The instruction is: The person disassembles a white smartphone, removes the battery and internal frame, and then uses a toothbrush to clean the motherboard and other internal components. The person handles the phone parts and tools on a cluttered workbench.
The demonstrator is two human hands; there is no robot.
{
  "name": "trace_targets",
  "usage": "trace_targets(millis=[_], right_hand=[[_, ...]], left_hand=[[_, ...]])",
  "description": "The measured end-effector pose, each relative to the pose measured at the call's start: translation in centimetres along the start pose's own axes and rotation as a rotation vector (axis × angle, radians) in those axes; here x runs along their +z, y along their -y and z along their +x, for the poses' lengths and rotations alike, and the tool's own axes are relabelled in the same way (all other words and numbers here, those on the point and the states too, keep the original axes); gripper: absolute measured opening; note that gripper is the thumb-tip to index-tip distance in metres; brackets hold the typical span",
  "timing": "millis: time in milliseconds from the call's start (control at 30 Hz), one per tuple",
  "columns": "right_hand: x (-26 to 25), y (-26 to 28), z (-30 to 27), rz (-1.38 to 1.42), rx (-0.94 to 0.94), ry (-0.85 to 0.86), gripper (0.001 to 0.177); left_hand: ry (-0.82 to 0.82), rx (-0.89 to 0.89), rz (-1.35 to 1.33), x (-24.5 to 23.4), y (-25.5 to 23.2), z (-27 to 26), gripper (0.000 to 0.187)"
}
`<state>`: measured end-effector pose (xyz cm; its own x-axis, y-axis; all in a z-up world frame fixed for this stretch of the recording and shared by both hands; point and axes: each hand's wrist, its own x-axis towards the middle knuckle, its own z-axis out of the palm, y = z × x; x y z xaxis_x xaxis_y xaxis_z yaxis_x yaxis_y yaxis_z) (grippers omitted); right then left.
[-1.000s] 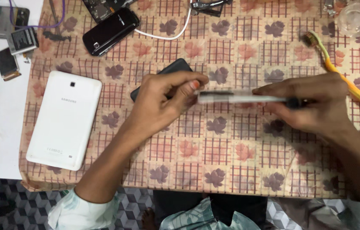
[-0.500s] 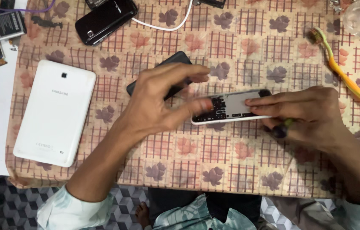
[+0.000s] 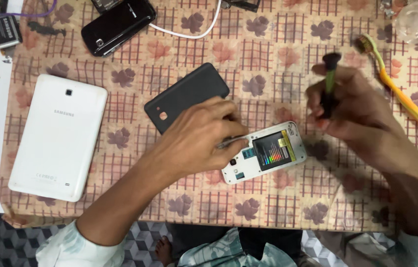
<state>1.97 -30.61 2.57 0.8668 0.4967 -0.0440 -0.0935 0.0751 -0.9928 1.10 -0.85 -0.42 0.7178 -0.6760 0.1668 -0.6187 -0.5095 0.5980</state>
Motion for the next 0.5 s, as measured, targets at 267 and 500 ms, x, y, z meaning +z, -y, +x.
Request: trace_targets(millis=[267,500], right_hand=[[1.2,-2.3,0.5,-0.213,-0.221,0.043,0.020],[2.8,-2.5,0.5,-0.317,-0.219,0.042,0.050]], left_hand=[[0.107,-0.075,0.082,0.4,-1.4,0.4,0.088],[0.129,-0.035,0.069,0.4,-1.9,0.5,0.092]])
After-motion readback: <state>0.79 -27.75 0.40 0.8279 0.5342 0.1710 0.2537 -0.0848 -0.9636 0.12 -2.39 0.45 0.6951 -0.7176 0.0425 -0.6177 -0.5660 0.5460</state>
